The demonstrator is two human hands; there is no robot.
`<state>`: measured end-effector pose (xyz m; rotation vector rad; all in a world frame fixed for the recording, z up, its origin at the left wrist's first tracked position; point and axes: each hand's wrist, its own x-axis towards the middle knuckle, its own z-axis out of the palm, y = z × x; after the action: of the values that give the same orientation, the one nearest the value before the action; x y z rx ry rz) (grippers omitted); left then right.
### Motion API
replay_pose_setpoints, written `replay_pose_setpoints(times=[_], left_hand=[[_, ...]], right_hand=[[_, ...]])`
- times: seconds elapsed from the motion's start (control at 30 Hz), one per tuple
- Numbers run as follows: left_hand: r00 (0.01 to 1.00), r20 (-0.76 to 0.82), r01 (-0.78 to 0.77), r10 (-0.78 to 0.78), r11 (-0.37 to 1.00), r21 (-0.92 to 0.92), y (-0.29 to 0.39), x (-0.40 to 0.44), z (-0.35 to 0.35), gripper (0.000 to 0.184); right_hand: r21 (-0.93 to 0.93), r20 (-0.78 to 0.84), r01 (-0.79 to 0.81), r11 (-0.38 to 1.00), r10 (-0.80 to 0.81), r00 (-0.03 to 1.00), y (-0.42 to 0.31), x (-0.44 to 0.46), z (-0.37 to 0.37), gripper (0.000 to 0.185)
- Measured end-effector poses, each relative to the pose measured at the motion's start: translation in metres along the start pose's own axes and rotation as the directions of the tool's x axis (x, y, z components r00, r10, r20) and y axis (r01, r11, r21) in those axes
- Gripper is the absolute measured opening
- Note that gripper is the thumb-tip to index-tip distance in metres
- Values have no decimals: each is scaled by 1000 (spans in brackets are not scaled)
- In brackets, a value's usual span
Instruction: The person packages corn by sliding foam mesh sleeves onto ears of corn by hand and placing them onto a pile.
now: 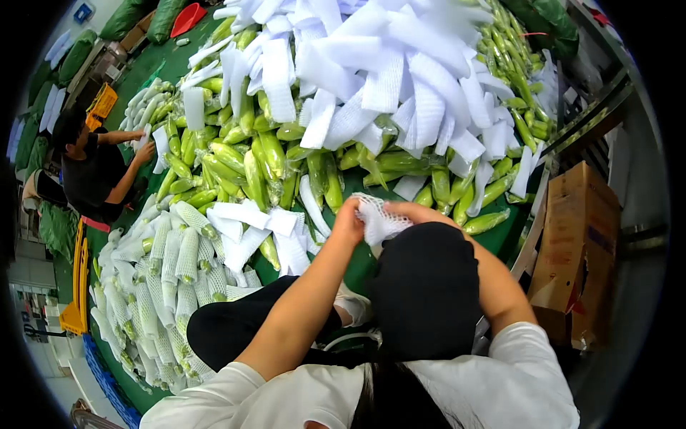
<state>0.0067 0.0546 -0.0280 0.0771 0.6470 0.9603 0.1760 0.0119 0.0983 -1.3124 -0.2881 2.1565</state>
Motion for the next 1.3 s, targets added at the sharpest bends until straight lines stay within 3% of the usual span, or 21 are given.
replay_pose_setpoints(times=[0.03, 0.07, 0.1, 0.23, 0.3, 0.33, 0.37, 0.47, 0.53, 0.63, 0.7, 0.73, 0.77, 0.8, 0.83, 0.9, 1.03, 1.13, 1.17, 1.23, 1.3], left_hand=[[1000, -18, -19, 18, 998, -59, 10, 5, -10, 25], [997, -75, 33, -30, 999, 39, 9, 10, -16, 34], [984, -119, 136, -130, 990, 41, 12, 4, -4, 36], [990, 65, 116, -127, 982, 149, -29, 38, 10, 39], [988, -29, 152, -150, 953, 260, -49, 75, -17, 39], [906, -419, 267, -57, 845, 463, -35, 58, -3, 36], [839, -526, 192, 137, 830, 523, -43, 62, -22, 33], [695, -437, -265, 571, 769, 582, -46, 52, -77, 30], [838, -333, -271, 432, 860, 433, -46, 22, -97, 37], [981, -159, -141, 113, 974, -176, -26, -23, -90, 44], [968, -233, 40, -92, 975, -218, -18, -34, -114, 47], [956, -288, -81, 45, 990, -116, -6, -37, -119, 46], [928, -323, -198, 186, 980, -4, 8, -42, -120, 45], [866, -400, -278, 300, 954, 114, 23, -50, -113, 43], [892, -354, -233, 281, 957, 173, 31, -55, -120, 45], [934, -283, -138, 217, 952, 274, 32, -69, -132, 50], [854, -416, -190, 314, 931, 312, 26, -111, -92, 60], [793, -466, -305, 393, 918, 255, 24, -140, -71, 59], [775, -467, -364, 425, 905, 220, 23, -146, -62, 54], [716, -542, -483, 440, 873, 71, 20, -147, -58, 51], [752, -531, -565, 391, 797, -214, 31, -157, -47, 49]], right_hand=[[-547, -155, 101, 831, -219, 963, 1, 21, -22, 23], [-922, -154, 42, 386, -462, 873, -3, 55, -60, 22], [-973, 11, -138, -185, -636, 772, -16, 79, -83, 22], [-835, 213, -278, -475, -745, 632, -77, 178, -133, 30], [-954, 240, -145, -261, -960, 146, -75, 234, -134, 19], [-785, 237, -382, -488, -806, 543, -72, 234, -152, 29], [-766, -117, -329, -552, -383, 916, -90, 163, -74, 53], [-916, -265, -302, -264, -166, 950, -26, 137, -107, 73], [-955, 209, 237, 181, -160, 965, 45, 152, -157, 60], [-785, 312, 208, 584, 83, 947, 81, 198, -150, 49], [-982, 191, 187, 41, 214, 958, 39, 177, -40, 40], [-910, 73, 161, -381, 235, 969, 10, 150, 31, 35], [-813, 102, 199, -547, 202, 974, -19, 133, 74, 31], [-841, 441, 385, -380, -71, 895, -25, 139, 74, 26], [-720, 694, 602, -346, -330, 640, -32, 141, 82, 21], [-577, 787, 739, -347, -477, 391, -50, 157, 120, 24], [-806, 514, 520, 284, -101, 852, -28, 223, 115, 23], [-840, 527, 479, 255, 170, 833, 39, 219, 62, 28], [-719, 688, 637, 279, 149, 711, 81, 234, 20, 38], [-606, 451, 67, 792, 273, 850, 88, 179, 49, 37], [-670, 399, 146, 728, 187, 898, 70, 187, 64, 32]])
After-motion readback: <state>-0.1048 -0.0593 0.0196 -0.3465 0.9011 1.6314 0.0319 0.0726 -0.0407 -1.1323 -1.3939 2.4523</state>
